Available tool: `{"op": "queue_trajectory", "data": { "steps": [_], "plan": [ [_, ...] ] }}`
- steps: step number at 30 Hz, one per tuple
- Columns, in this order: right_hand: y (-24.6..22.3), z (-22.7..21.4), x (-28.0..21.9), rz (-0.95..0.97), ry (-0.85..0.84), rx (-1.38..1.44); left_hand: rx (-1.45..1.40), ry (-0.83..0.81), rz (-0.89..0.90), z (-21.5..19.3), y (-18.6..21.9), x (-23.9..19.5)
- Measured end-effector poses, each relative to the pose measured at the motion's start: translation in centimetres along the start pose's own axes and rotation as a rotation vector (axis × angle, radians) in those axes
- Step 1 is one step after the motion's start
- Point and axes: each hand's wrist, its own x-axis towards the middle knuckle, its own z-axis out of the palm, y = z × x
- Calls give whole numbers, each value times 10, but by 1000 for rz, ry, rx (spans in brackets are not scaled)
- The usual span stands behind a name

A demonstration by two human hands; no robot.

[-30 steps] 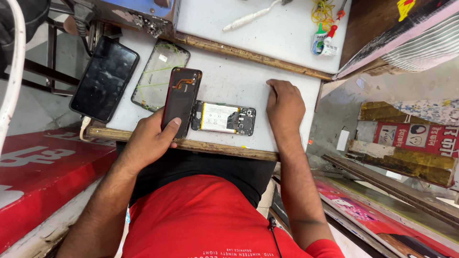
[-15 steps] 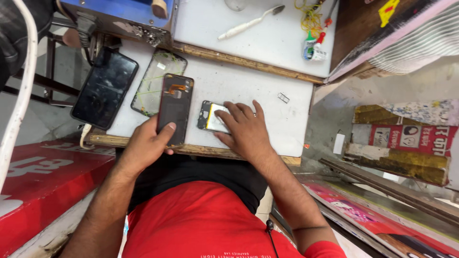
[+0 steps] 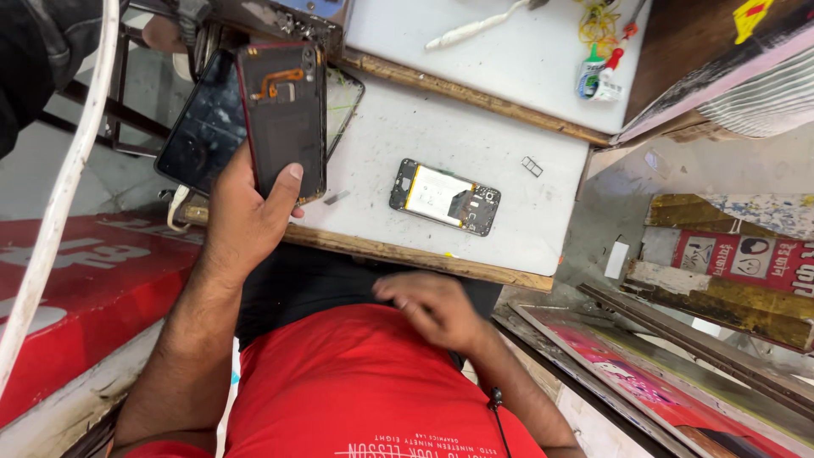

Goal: The person applies adhesive to small components on a disassembled smartphone motherboard using a red glue tube. They then pick up a phone back cover and align it with the internal assembly, preparing to reassemble the device.

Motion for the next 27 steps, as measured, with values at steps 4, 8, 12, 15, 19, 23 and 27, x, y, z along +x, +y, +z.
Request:
{"op": "queue_trajectory", "data": {
  "steps": [4,8,12,15,19,23,27],
  "plan": [
    [61,27,13,-32,-292,-98,6,-10,-2,1,3,-3],
    [135,26,8,460,-72,-787,123,-28,-49,3,6,-6],
    [201,-21,-16,216,543,-471,98,-25,1,1,9,-9],
    [221,-60,-36,461,824,-123,121,-37,-42,1,6,-11],
    [221,-101,-30,638,1118,366,-29,-90,-20,2,-2,-7],
    [214,-83,-29,703,1046,694,-150,-173,-55,8,-10,-5],
    [213,-51,-61,804,898,810,-290,-227,-108,13,-14,-1]
  ]
}}
